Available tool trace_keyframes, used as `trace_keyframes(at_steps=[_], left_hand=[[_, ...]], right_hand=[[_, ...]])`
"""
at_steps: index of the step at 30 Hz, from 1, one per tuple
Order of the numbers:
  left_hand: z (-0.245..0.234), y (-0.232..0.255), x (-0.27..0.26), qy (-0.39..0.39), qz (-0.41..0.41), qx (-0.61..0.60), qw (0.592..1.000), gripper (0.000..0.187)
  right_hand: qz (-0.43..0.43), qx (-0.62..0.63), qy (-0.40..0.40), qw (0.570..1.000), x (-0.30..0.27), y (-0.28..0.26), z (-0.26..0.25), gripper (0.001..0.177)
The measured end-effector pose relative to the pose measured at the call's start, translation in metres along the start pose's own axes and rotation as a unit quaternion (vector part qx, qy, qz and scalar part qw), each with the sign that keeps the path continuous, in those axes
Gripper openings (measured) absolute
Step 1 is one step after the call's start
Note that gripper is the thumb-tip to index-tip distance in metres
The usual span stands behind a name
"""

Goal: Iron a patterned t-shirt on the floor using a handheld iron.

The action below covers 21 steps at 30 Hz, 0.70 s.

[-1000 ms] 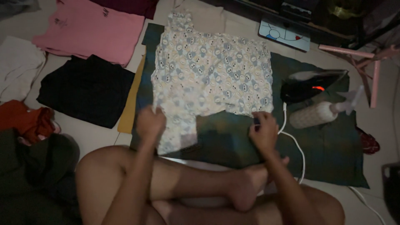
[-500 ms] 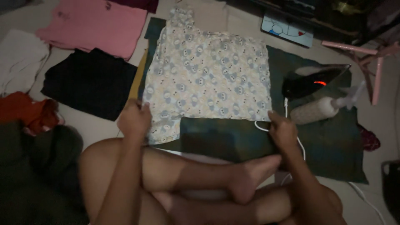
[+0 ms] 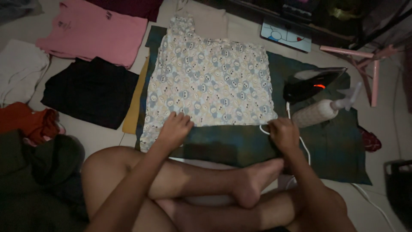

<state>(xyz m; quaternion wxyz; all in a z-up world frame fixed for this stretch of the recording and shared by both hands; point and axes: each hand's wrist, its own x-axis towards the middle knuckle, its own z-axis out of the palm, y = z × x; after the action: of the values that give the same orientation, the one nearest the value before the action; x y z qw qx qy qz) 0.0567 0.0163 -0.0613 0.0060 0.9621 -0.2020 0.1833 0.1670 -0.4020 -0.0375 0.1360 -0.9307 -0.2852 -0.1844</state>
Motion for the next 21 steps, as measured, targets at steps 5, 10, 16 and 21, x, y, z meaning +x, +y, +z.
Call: trace_keyframes(at_steps=[5,10,16,21], left_hand=[[-0.006,0.008,-0.007,-0.041,0.012,-0.028,0.999,0.015],[-0.026,0.026,0.008,0.032,0.009,-0.102,0.994,0.038],[-0.026,0.028,0.005,-0.039,-0.012,-0.162,0.986,0.042],[-0.021,0.021,0.004,0.008,-0.018,-0.18,0.983,0.038]], right_hand=[[0.158,0.17,0.094,0.968,-0.012,0.029,0.044,0.038],[0.268,0.3,0.252,0.88,0.03,0.077,0.066,0.076],[0.449,0.197,0.273,0.828,0.097,0.129,0.07,0.073],[0.443,0.178,0.235,0.847,0.116,0.161,0.06,0.063]])
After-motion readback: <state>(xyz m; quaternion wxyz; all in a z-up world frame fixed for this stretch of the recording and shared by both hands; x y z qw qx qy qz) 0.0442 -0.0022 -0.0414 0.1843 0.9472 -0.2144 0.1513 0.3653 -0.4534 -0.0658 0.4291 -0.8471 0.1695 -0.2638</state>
